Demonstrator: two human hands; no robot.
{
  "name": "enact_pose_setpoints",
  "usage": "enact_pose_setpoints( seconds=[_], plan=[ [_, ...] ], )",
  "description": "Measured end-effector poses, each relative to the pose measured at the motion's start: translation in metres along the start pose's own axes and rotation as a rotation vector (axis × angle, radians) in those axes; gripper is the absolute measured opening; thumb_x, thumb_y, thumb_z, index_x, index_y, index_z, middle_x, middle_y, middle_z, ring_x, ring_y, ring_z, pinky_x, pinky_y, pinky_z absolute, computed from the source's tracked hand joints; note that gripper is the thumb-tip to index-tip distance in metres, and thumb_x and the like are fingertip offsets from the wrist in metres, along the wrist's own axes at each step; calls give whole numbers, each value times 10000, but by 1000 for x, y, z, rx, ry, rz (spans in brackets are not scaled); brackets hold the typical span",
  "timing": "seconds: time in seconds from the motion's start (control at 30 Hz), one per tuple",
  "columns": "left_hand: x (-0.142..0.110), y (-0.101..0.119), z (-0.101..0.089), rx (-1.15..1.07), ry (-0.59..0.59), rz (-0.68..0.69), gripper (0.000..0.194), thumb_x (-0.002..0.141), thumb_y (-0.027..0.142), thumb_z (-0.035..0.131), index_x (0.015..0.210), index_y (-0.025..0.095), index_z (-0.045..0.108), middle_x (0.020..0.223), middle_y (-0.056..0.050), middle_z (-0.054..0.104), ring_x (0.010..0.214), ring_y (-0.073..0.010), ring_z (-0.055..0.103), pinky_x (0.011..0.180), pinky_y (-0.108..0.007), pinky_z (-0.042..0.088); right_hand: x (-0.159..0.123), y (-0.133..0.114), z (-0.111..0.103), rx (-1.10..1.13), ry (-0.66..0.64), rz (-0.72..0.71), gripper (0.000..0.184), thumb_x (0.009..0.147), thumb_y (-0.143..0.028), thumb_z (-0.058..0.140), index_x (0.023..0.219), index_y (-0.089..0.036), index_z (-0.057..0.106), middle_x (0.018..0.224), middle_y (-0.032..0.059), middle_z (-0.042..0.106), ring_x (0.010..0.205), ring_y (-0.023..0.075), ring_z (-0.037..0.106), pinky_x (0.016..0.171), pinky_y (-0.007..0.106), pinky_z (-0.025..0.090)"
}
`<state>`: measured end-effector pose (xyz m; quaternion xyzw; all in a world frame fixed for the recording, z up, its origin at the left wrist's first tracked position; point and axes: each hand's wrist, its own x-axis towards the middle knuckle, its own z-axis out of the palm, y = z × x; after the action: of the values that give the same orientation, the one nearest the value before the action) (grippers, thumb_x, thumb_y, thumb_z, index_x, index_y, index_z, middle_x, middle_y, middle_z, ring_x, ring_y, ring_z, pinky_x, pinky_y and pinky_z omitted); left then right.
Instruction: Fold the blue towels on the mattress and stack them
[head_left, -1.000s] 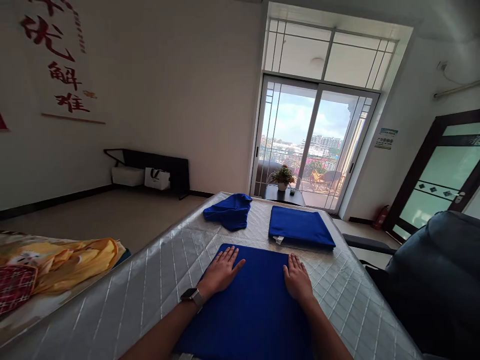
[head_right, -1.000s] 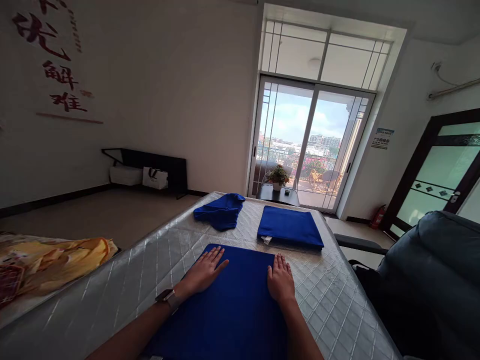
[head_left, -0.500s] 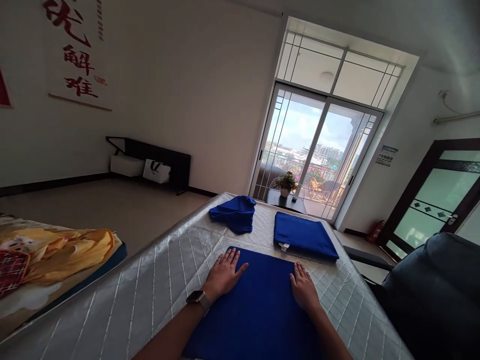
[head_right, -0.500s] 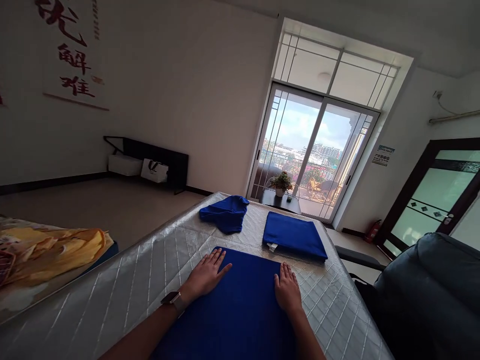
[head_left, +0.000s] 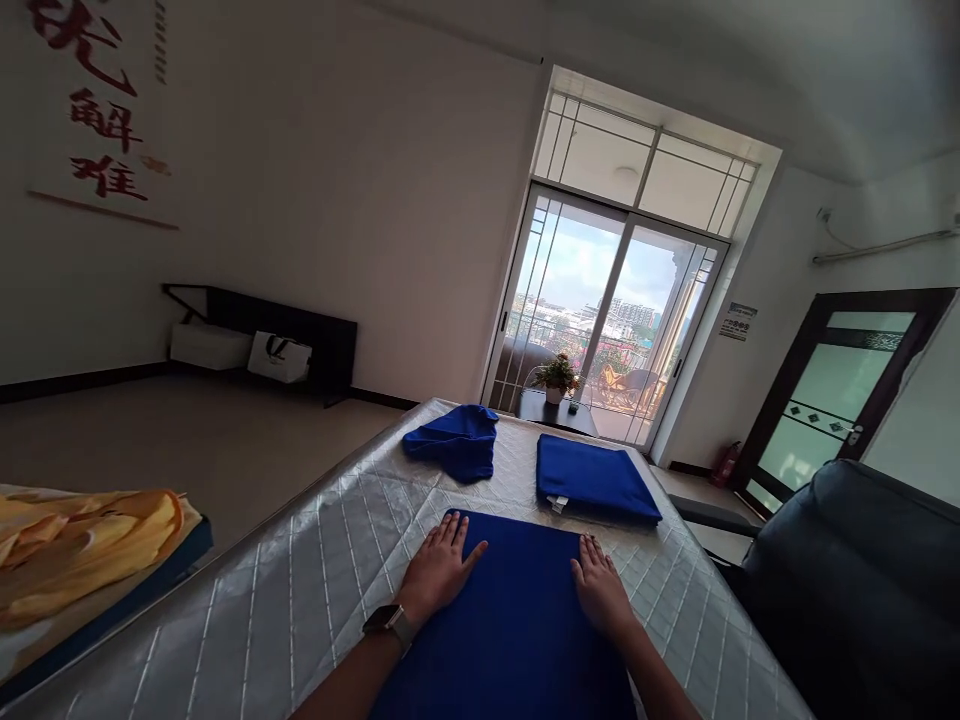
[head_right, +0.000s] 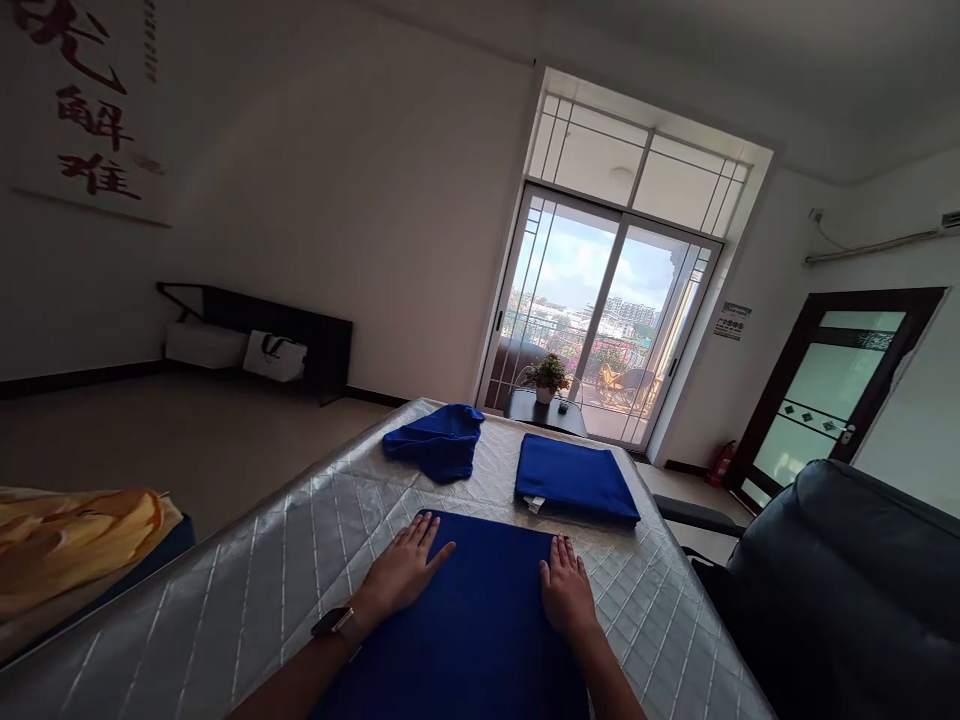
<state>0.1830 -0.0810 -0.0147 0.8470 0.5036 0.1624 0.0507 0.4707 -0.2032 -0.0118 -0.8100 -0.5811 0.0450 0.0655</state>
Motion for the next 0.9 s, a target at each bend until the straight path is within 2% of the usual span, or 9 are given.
enact_pose_setpoints(
  seconds=[0.13, 0.33, 0.5, 0.57, 0.63, 0.7, 0.8, 0.9],
  plan=[
    [1, -2, 1, -21, -8, 2, 873, 992, 691, 240, 1542, 29, 379, 1627, -200, 291, 1532, -302, 241, 1251, -460, 210, -11, 1, 7, 28, 11, -10, 683, 1024, -422, 202, 1601, -58, 225, 1685, 96, 169, 1560, 211, 109, 1259, 401, 133],
    [6, -15, 5, -66, 6, 8, 867, 971, 712, 278, 1538, 70, 411, 1627, -167, 308, 1527, -303, 251, 1251, -471, 218, -15, 2, 14, 48, 64, -29, 673, 1028, -413, 190, 1587, -47, 269, 1668, 115, 215, 1550, 229, 156, 1259, 422, 153],
    [5, -24, -10, -55, -64, -81, 944, 968, 713, 232, 1552, -27, 290, 1638, -208, 231, 1532, -320, 220, 1255, -483, 195, -15, 0, 12, 69, 75, -63, 638, 1016, -352, 217, 1571, -57, 327, 1659, 108, 240, 1547, 227, 156, 1259, 434, 153],
    [3, -19, -17, -61, -45, -73, 914, 979, 693, 238, 1553, -17, 289, 1635, -207, 235, 1527, -338, 222, 1249, -515, 206, -16, -2, 10, 103, 97, -51, 636, 1015, -361, 224, 1570, -74, 341, 1657, 104, 247, 1544, 224, 166, 1259, 436, 155],
    [0, -5, -19, -89, 10, -11, 826, 996, 660, 265, 1555, 55, 342, 1631, -172, 279, 1520, -339, 244, 1240, -533, 236, -17, -4, 7, 125, 104, -33, 645, 1012, -367, 228, 1575, -66, 323, 1657, 112, 245, 1542, 225, 177, 1259, 441, 158],
    [-6, 20, -13, -143, 33, 94, 715, 1015, 624, 292, 1539, 153, 419, 1610, -123, 356, 1503, -320, 300, 1226, -516, 292, -18, -6, 4, 133, 99, -20, 651, 1008, -361, 226, 1578, -55, 300, 1657, 118, 245, 1542, 227, 184, 1259, 443, 163],
    [-15, 71, 3, -210, -21, 283, 615, 1015, 610, 366, 1499, 255, 499, 1559, -75, 459, 1456, -293, 408, 1195, -461, 377, -17, -6, 4, 130, 97, -26, 641, 1007, -336, 227, 1577, -52, 296, 1656, 124, 251, 1543, 230, 179, 1257, 445, 171],
    [-20, 128, 19, -243, -44, 457, 587, 1006, 605, 416, 1485, 281, 522, 1521, -72, 514, 1418, -288, 471, 1183, -441, 406, -15, -2, 9, 129, 109, -77, 609, 1009, -291, 241, 1569, -71, 336, 1654, 129, 255, 1545, 235, 171, 1258, 456, 165]
  ],
)
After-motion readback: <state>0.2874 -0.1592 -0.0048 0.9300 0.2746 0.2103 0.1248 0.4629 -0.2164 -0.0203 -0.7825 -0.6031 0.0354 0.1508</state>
